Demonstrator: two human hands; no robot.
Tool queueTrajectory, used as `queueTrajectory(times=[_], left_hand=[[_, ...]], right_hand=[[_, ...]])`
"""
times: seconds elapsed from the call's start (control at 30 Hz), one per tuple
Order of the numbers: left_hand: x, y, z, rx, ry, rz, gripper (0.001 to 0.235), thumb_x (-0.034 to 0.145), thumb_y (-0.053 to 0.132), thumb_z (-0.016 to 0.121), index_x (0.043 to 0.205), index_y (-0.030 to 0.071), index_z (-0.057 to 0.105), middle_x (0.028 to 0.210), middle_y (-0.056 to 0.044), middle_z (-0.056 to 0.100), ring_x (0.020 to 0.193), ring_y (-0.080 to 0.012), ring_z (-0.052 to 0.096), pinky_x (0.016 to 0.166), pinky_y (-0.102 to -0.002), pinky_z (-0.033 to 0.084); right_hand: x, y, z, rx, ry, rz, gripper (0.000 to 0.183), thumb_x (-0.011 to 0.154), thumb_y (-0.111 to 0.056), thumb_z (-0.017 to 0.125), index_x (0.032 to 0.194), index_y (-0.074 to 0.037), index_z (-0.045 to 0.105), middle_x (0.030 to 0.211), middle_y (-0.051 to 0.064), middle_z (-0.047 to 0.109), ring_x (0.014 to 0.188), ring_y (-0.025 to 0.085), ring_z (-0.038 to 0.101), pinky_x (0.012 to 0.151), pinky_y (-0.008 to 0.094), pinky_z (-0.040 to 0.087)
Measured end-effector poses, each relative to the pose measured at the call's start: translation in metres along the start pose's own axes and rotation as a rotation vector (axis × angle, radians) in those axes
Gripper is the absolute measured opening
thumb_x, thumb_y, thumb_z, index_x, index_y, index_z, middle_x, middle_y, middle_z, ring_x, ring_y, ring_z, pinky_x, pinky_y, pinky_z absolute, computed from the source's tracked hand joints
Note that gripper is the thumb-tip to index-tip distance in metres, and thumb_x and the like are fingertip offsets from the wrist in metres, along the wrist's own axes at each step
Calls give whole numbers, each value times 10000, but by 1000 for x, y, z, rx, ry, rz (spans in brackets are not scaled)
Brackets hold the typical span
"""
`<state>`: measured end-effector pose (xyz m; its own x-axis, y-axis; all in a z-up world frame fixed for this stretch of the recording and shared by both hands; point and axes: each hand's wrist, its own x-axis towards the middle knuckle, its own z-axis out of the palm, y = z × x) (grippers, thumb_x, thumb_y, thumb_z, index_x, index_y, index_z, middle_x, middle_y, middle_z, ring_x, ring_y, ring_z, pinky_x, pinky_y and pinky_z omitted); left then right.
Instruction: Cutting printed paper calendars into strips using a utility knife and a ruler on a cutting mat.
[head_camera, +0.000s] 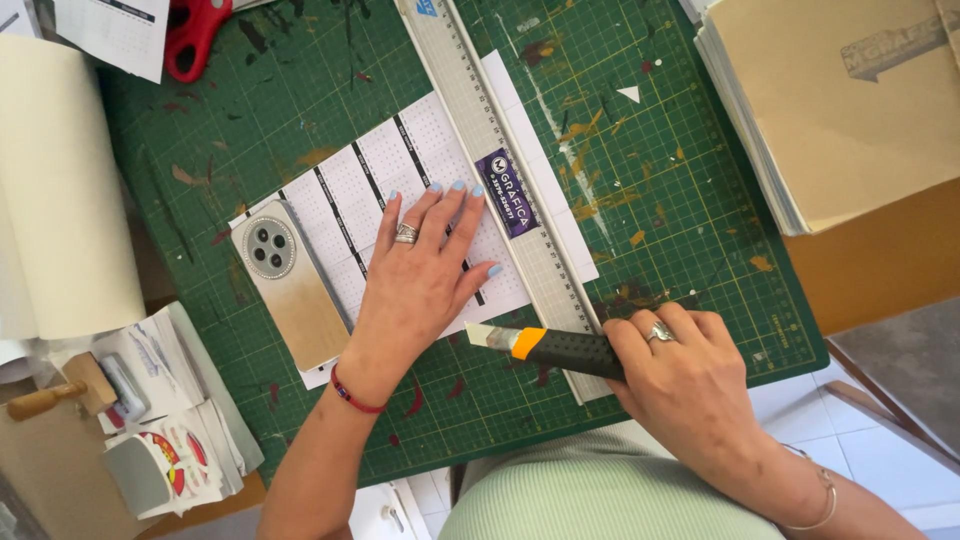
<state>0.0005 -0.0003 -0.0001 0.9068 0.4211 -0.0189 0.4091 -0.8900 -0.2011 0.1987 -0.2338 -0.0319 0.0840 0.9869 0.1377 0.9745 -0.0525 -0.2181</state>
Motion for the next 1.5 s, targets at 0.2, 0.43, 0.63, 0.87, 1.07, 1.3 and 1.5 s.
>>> queueTrajectory(times=[0.2, 0.43, 0.63, 0.87, 1.07, 1.3, 1.5], left_hand=[[0, 1, -1, -13, 6, 1, 682, 1045, 488, 735, 1564, 82, 559, 1504, -118, 588, 1437, -291, 536, 1266, -529, 384], [1, 1, 0, -36, -6, -3, 687, 1043, 485, 731, 1565, 74, 555, 1505, -119, 579, 1440, -294, 531, 1272, -541, 378], [2, 1, -1, -40, -18, -7, 686, 1041, 481, 726, 1562, 71, 549, 1505, -119, 575, 1444, -299, 525, 1254, -544, 395], [1, 1, -2, -35, -13, -5, 679, 1052, 482, 715, 1563, 71, 542, 1505, -114, 575, 1427, -292, 535, 1267, -540, 382], [1, 1, -1, -36, -2, -6, 676, 1045, 483, 721, 1561, 80, 551, 1496, -123, 596, 1421, -303, 547, 1253, -533, 396], [2, -2, -4, -50, 6, -1, 682, 1046, 479, 718, 1577, 87, 545, 1496, -113, 613, 1410, -288, 560, 1259, -531, 375], [8, -4, -11, -69, 2, -6, 590, 1044, 431, 719, 1520, 113, 576, 1449, -71, 632, 1313, -274, 606, 1249, -566, 370]], right_hand=[[-1, 1, 2, -7, 30, -24, 238, 905, -324, 835, 969, -179, 658, 810, -24, 625, 809, 253, 638, 767, 418, 526], [-1, 1, 1, 15, 19, -27, 292, 877, -361, 864, 975, -178, 659, 818, -26, 637, 826, 258, 648, 771, 419, 523], [0, 1, 1, 19, 37, -26, 263, 875, -309, 859, 993, -172, 668, 816, -17, 622, 824, 256, 645, 773, 419, 526], [-2, 1, 2, 17, 28, -20, 254, 881, -314, 850, 997, -174, 672, 824, -16, 636, 833, 256, 645, 783, 421, 527], [0, 1, 0, 31, 15, -12, 257, 899, -348, 839, 1005, -173, 684, 828, -17, 649, 836, 258, 650, 783, 423, 525], [-4, 2, 5, 9, -52, 3, 425, 736, -364, 929, 1049, -202, 691, 896, -21, 704, 912, 262, 681, 840, 428, 541], [-2, 3, 1, -47, -30, -34, 764, 696, -362, 920, 1405, -238, 666, 929, -29, 669, 865, 241, 642, 762, 414, 509]])
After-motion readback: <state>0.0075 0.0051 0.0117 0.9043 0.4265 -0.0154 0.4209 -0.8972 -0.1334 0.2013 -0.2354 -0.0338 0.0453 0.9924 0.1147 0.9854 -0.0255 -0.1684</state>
